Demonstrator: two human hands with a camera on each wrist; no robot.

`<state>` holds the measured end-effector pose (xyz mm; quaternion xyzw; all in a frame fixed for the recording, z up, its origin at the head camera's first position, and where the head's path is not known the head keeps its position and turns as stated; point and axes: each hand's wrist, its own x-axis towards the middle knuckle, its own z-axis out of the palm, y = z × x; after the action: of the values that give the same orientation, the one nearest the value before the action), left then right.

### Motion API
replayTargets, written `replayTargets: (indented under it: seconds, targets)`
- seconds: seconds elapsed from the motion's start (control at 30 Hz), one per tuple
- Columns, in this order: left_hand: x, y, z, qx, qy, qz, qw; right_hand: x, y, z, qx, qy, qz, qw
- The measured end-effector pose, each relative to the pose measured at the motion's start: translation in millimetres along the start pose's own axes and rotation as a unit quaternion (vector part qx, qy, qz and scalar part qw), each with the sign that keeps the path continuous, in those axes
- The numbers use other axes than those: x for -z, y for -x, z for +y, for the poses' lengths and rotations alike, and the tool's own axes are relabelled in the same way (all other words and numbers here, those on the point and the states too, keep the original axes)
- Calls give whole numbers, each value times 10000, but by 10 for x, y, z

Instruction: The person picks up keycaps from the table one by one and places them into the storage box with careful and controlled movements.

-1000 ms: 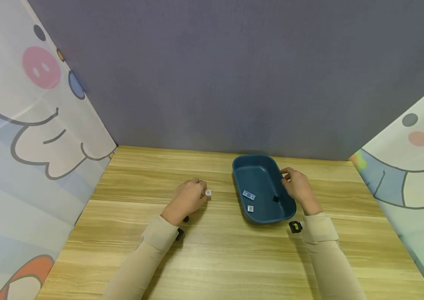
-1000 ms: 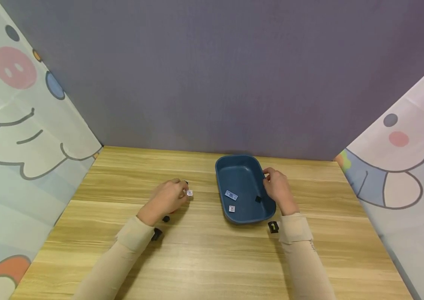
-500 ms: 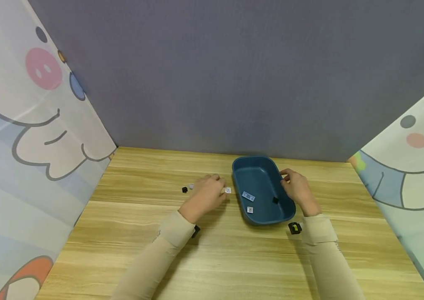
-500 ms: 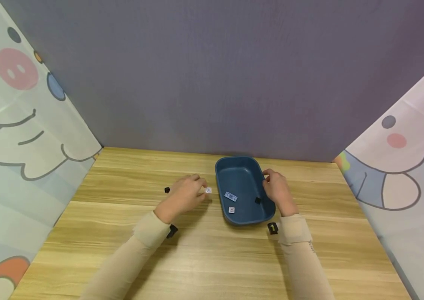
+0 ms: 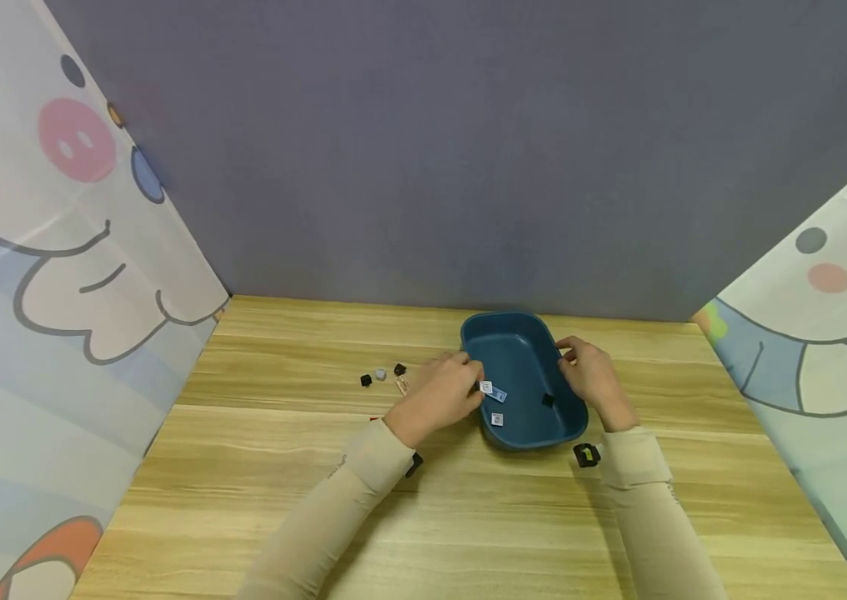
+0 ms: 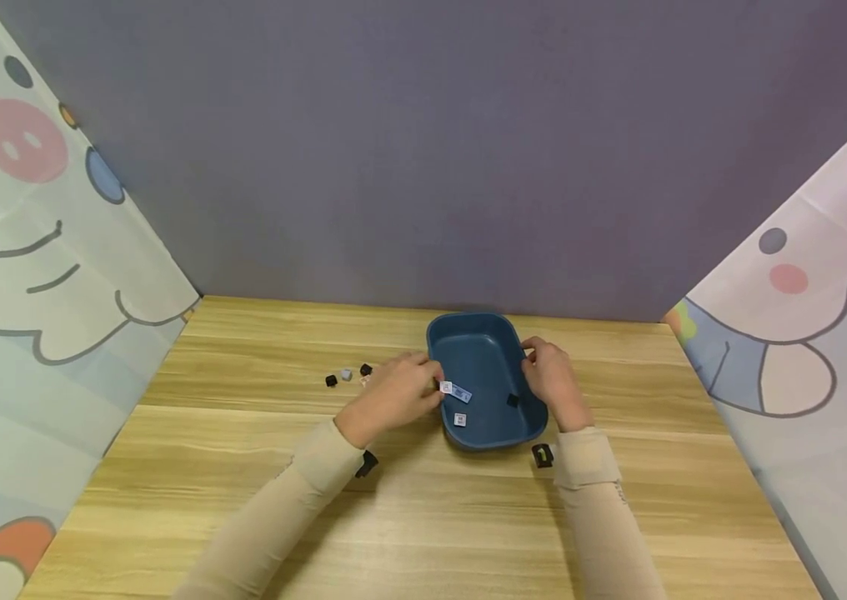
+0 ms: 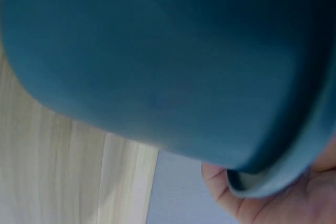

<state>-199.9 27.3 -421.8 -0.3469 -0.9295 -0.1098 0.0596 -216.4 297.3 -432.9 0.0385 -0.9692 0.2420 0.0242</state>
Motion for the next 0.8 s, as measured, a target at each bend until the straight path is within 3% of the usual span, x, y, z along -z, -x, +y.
replayTargets:
  seconds: [0.53, 0.8]
  targets:
    - [-34, 19, -5, -36, 292, -147, 9995, -18, -5, -11, 41, -25, 83, 10000]
    - [-13, 191, -162, 36, 510, 12, 9987, 0, 1, -24, 54, -86, 122, 9999]
